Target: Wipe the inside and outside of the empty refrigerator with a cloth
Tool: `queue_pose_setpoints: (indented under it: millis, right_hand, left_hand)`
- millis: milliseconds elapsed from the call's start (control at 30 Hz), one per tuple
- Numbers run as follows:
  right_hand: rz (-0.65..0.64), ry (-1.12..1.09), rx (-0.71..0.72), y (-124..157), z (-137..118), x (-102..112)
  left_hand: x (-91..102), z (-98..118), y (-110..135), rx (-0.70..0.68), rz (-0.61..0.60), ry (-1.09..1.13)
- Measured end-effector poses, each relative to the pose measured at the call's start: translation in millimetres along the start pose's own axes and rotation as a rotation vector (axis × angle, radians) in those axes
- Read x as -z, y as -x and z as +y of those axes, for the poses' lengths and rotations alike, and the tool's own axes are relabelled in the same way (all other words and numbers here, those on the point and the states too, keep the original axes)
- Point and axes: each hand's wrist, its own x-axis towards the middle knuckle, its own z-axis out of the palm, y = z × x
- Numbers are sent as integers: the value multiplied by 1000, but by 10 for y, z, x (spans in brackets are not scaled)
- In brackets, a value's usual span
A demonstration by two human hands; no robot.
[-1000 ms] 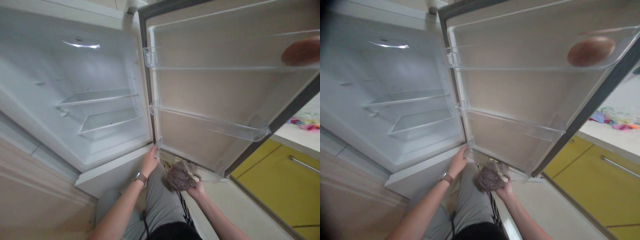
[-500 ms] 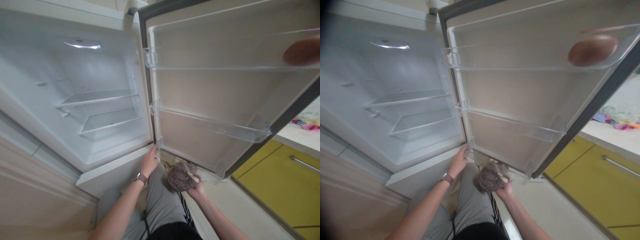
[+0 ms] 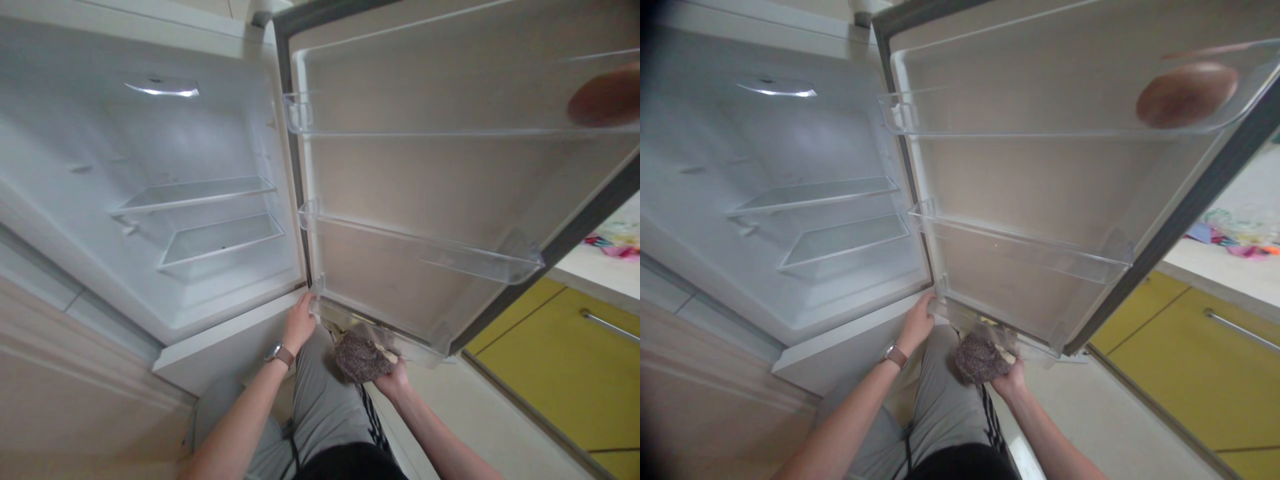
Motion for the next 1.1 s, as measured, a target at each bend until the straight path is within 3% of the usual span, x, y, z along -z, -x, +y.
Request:
queue_pose_setpoints:
  millis: [467,567,733,967,1100]
  right_hand:
    - [32,-10,39,-42,13,52]
    - [-3,-19,23,-38,54,-20]
    - [-126,-46,-69,-114,335,-448]
    - [-215,-160,-186,-558,1036,-1224]
    - [-224,-217,-216,-739,1257,-1505]
  left_hand:
    - [20,17,5,19,-17,-27]
    - [20,18,9,20,-24,-23]
    - [21,24,17,8,-14,-13]
    - [81,15,0,-27,-52,-37]
    - [102,11,-21,-74,-51,-110]
